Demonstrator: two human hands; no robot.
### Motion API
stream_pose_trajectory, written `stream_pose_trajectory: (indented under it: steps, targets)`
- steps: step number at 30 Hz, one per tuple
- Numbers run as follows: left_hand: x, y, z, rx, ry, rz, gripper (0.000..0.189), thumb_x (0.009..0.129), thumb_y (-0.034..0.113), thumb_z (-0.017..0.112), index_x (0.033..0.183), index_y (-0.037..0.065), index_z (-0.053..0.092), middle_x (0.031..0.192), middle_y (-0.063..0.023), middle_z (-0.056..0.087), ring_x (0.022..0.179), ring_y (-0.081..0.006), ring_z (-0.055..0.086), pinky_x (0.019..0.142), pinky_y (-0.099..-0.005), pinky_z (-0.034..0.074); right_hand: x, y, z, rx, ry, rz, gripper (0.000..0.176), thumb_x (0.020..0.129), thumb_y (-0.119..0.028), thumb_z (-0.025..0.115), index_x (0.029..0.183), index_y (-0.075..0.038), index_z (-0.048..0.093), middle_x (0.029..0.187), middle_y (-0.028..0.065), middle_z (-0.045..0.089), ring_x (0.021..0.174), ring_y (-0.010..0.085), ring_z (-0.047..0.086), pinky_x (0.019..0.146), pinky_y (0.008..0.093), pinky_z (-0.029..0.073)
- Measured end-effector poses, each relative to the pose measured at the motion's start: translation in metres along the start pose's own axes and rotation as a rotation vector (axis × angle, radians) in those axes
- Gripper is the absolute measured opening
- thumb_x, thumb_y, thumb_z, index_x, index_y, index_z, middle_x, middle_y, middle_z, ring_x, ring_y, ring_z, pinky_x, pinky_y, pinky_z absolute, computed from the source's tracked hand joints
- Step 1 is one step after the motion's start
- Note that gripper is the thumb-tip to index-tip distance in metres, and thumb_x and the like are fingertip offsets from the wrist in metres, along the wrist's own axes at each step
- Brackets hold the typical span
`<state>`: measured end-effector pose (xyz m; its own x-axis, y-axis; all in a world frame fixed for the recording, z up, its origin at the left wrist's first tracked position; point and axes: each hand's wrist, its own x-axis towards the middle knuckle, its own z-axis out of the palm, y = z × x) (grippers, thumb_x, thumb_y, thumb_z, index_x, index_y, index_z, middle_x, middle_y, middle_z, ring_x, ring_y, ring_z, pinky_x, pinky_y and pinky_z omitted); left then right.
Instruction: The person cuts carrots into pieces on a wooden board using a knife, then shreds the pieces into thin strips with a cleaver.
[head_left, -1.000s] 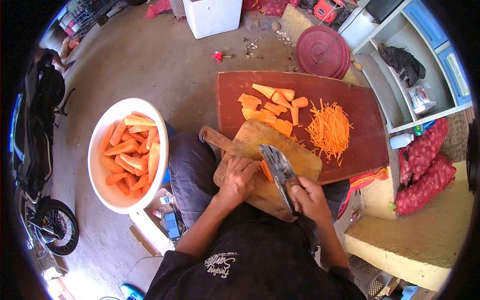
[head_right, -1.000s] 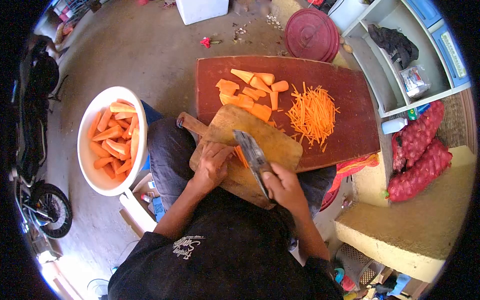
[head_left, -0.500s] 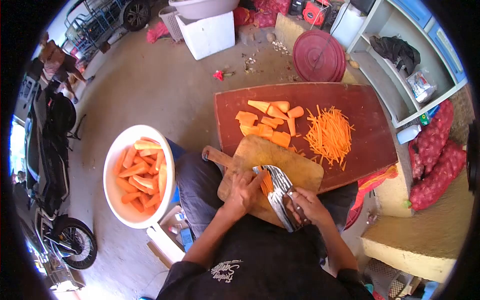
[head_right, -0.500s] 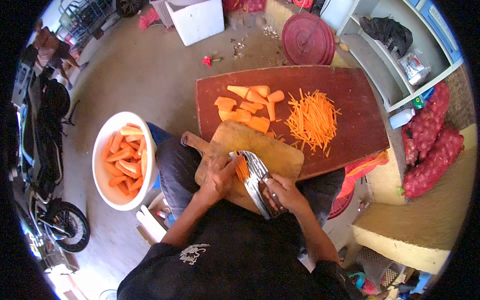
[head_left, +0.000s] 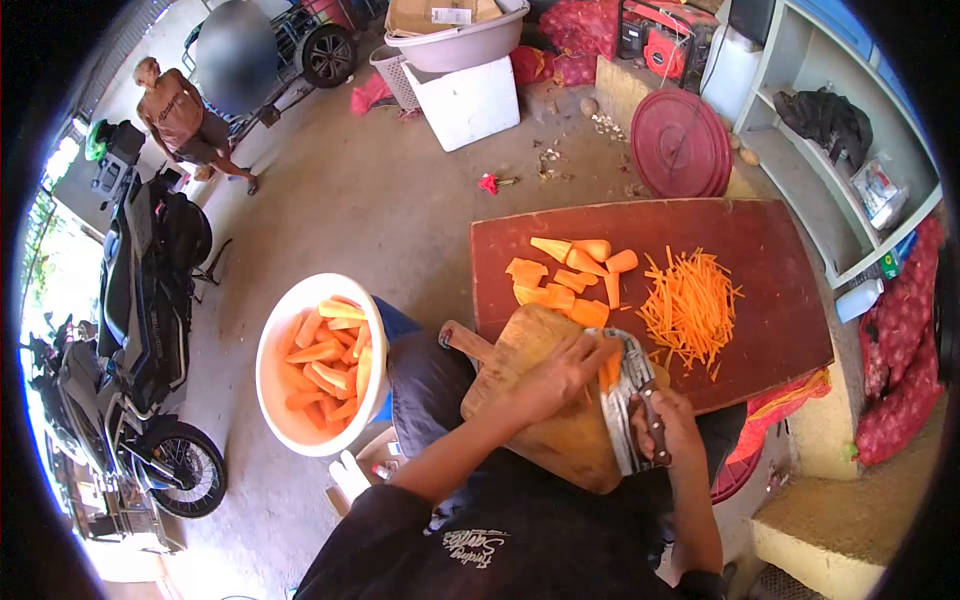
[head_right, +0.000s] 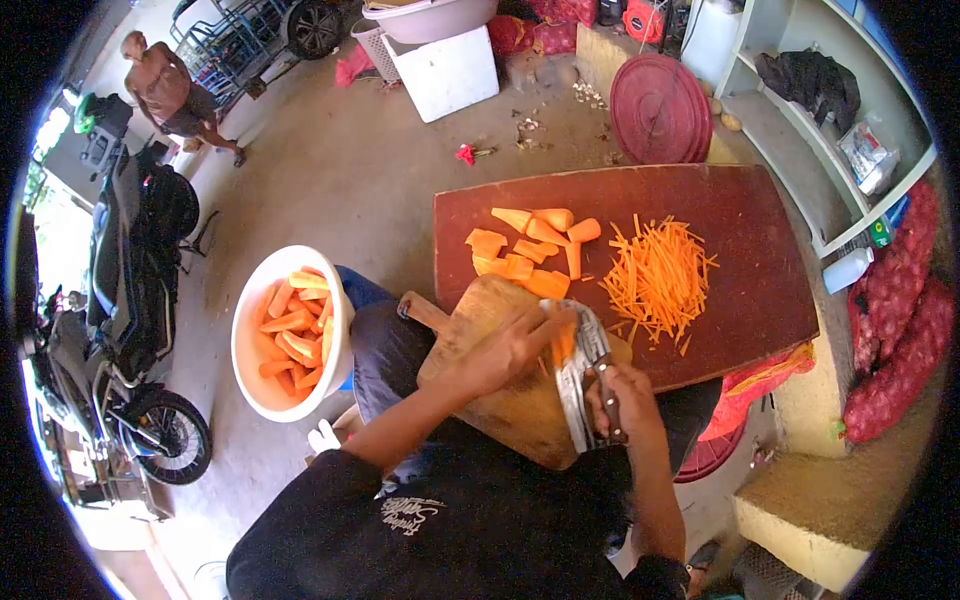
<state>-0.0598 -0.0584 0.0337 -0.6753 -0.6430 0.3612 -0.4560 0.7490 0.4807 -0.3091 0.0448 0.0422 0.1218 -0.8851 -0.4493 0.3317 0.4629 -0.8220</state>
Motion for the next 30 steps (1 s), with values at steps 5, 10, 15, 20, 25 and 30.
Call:
stream_pose_trajectory:
  steps: [5,10,15,20,25,30]
  targets:
    - [0.095,-0.004,0.05,0.081,0.066,0.254,0.068,0.09,0.003,0.067,0.157,-0.001,0.054,0.12,-0.0195,0.065,0.111,-0.039,0.064,0.101,-0.0499,0.052,0.005,-0.028,-0.058,-0.028,0.176,-0.184,0.041,0.113,-0.039,0.057,0.116,0.0,0.066,0.067,0.0049,0.062,0.039,0.0122,0.051,0.035,0.0296,0.041]
    - [0.169,0.001,0.084,-0.052,-0.004,0.244,0.062,0.095,0.004,0.062,0.156,-0.001,0.053,0.142,-0.0269,0.062,0.126,-0.0424,0.062,0.106,-0.0581,0.046,0.01,-0.068,-0.083,-0.095,0.342,-0.308,0.032,0.114,-0.033,0.06,0.115,-0.002,0.067,0.07,0.0011,0.061,0.044,0.0104,0.054,0.038,0.0283,0.043]
    - [0.177,0.01,0.101,0.02,0.109,0.154,0.076,0.087,-0.006,0.066,0.161,0.002,0.051,0.121,-0.0194,0.062,0.114,-0.0394,0.06,0.099,-0.0533,0.044,0.017,-0.088,-0.087,-0.411,0.421,-0.379,0.023,0.113,-0.024,0.061,0.116,-0.003,0.069,0.07,-0.0027,0.058,0.051,0.0067,0.054,0.047,0.0265,0.042]
    - [0.168,0.004,0.11,0.129,0.05,0.196,0.072,0.083,0.0,0.075,0.153,0.0,0.058,0.123,-0.0196,0.061,0.117,-0.0391,0.06,0.1,-0.0531,0.043,0.018,-0.094,-0.072,-0.552,0.461,-0.408,0.022,0.112,-0.02,0.06,0.116,-0.001,0.07,0.071,-0.0042,0.056,0.053,0.0058,0.053,0.05,0.0259,0.042]
    - [0.159,-0.005,0.107,-0.055,0.108,0.177,0.059,0.083,0.004,0.077,0.14,0.001,0.066,0.131,-0.02,0.062,0.125,-0.0384,0.059,0.104,-0.0531,0.041,0.01,-0.094,-0.075,-0.502,0.489,-0.416,0.023,0.112,-0.02,0.06,0.118,0.0,0.07,0.074,-0.0034,0.057,0.052,0.0061,0.053,0.046,0.0262,0.041]
    - [0.13,-0.028,0.084,-0.114,0.154,0.048,0.05,0.083,0.007,0.077,0.132,0.004,0.07,0.133,-0.0189,0.065,0.129,-0.0373,0.059,0.107,-0.0536,0.039,-0.01,-0.083,-0.067,-0.391,0.335,-0.405,0.029,0.112,-0.029,0.062,0.112,-0.001,0.068,0.073,0.0006,0.062,0.047,0.0091,0.053,0.043,0.0265,0.042]
